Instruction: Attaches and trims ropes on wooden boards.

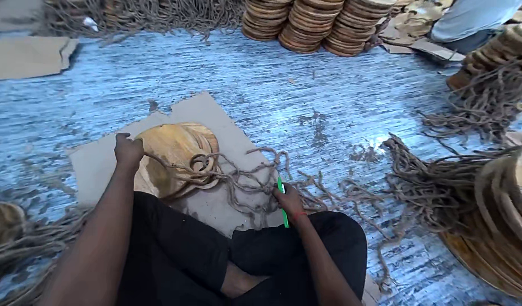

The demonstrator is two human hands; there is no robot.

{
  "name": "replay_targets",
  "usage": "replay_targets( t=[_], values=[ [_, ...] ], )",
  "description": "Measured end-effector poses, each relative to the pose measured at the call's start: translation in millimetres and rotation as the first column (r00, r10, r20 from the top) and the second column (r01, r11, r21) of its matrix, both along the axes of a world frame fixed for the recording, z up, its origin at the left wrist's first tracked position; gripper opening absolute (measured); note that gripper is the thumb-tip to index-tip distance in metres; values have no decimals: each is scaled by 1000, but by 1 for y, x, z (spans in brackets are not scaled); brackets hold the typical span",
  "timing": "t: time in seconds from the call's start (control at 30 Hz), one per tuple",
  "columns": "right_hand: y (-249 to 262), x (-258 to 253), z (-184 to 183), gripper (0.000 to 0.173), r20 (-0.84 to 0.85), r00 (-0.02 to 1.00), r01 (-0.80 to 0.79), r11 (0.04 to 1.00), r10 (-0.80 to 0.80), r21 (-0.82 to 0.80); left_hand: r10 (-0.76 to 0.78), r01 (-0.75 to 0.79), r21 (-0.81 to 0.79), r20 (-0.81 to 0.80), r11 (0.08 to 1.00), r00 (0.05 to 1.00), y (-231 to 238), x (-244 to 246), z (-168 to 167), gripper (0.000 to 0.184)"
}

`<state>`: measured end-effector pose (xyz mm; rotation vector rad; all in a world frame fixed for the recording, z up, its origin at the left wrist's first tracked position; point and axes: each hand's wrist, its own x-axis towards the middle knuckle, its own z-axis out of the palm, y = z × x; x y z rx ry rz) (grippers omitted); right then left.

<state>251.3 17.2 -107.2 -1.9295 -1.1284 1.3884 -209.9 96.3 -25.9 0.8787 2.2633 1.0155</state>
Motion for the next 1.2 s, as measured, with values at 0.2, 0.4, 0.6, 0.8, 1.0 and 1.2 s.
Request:
replay_targets(
  t=[0.2, 0.4, 0.6, 0.8, 1.0, 1.2],
  values=[
    [-3, 11, -3, 54, 172, 983, 70, 996, -59, -62, -306, 257, -175, -381, 951, 873, -2, 63, 10, 63],
    [0, -9, 5, 68, 316, 944, -56, 989, 96, -134, -793, 803, -103, -274, 587, 544, -53, 177, -23, 40],
    [-6, 11, 25, 27, -518, 836, 243, 969, -183, 50, -887, 891, 79, 168, 447, 430, -99, 290, -51, 59],
    [-12, 17, 38, 30, -518, 811, 361, 930, -273, 74, -817, 814, 112, 181, 569, 547, -79, 282, -3, 39],
    [-39, -22, 46, 43, -385, 921, -132, 976, 57, -171, -778, 776, 53, 41, 628, 627, -46, 210, 36, 42],
    [-52, -60, 47, 37, -496, 854, -292, 935, 160, -201, -780, 778, 87, -13, 623, 626, -70, 206, 21, 35]
  ],
)
